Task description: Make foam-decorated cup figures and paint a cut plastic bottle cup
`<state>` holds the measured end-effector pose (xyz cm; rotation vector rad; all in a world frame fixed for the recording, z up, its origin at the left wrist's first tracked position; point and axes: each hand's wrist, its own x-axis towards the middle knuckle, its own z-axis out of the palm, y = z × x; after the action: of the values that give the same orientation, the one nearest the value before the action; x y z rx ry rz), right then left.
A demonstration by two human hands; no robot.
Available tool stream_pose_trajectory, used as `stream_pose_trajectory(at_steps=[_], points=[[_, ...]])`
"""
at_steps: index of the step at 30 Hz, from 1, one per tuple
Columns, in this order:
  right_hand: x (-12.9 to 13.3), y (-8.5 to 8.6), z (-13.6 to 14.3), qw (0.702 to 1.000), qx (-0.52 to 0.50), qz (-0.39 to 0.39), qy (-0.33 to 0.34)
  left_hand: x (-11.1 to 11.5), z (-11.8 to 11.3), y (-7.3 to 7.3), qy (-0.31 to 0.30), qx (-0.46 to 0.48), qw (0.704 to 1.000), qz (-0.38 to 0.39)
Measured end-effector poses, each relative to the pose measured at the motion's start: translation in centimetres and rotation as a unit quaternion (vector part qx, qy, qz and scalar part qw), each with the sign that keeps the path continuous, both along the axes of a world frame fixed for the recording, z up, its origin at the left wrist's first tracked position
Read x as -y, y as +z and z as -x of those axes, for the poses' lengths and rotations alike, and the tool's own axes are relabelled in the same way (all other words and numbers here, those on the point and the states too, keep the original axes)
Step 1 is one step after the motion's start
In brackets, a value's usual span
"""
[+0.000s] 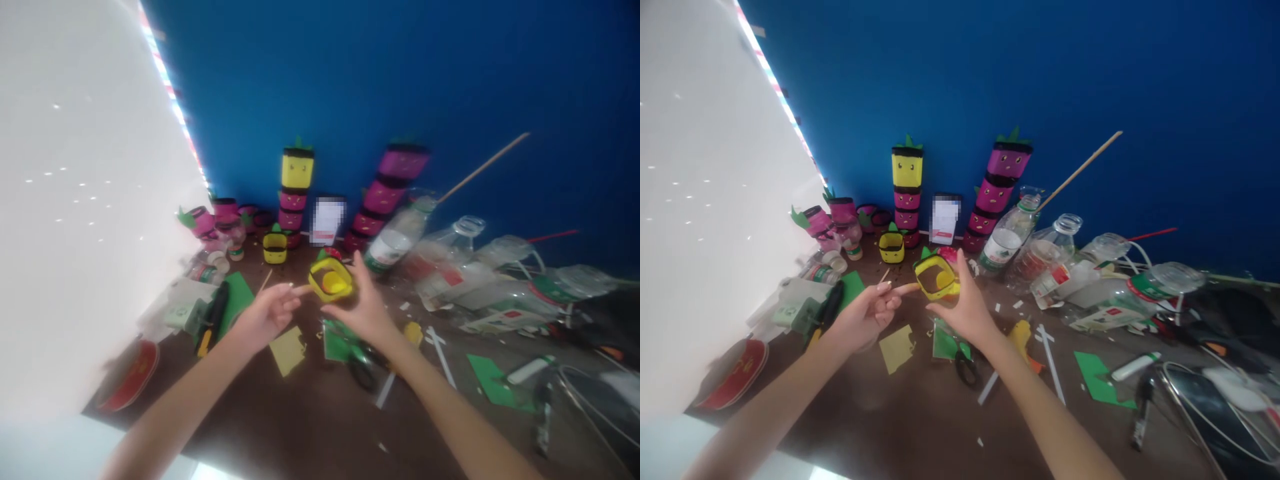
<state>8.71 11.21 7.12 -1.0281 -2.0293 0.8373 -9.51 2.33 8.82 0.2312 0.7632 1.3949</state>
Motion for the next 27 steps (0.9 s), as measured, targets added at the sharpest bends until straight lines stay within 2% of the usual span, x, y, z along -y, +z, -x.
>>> stream_pose_trajectory(at_steps=[3,7,14,16,18,19,21,22,24,26,27], points=[[0.6,-0.8,-0.6,0.998,-0.024,-0.035,-0.040,-0.1,-0.8,0.3,-0.023,0.012,1.000,-0.006],[0.9,-1.3,-1.1,0.994,-0.058,-0.072,-0.057,-0.2,-1.6,0.4,-0.040,0.009,0.999,-0.007],[1.3,-2.0,-1.3,0.986,-0.070,-0.127,-0.083,-0.2,-2.2,-0.3,-0.043,-0.022,0.999,0.004],[1.4,-2.2,-1.3,0.984,-0.069,-0.136,-0.095,0.0,-2.4,-0.7,-0.039,-0.092,0.995,-0.010],[1.5,-2.4,-1.4,0.982,-0.055,-0.146,-0.103,0.3,-2.7,-0.9,-0.021,-0.241,0.968,-0.058],[1.5,-2.4,-1.5,0.982,-0.043,-0.150,-0.107,0.5,-2.8,-1.0,-0.001,-0.336,0.937,-0.093],[1.8,-2.1,-1.5,0.982,-0.014,-0.154,-0.111,0.8,-3.1,-0.9,0.056,-0.517,0.836,-0.173],[2.0,-1.9,-1.6,0.982,-0.001,-0.150,-0.110,0.9,-3.2,-0.9,0.090,-0.592,0.771,-0.216],[2.5,-1.4,-1.6,0.985,0.022,-0.134,-0.103,1.0,-3.5,-0.9,0.156,-0.709,0.621,-0.295],[2.9,-1.0,-1.7,0.987,0.048,-0.121,-0.093,0.9,-3.7,-0.9,0.190,-0.789,0.464,-0.355],[3.0,-0.8,-1.7,0.987,0.062,-0.122,-0.088,0.9,-3.9,-0.9,0.194,-0.815,0.397,-0.375]])
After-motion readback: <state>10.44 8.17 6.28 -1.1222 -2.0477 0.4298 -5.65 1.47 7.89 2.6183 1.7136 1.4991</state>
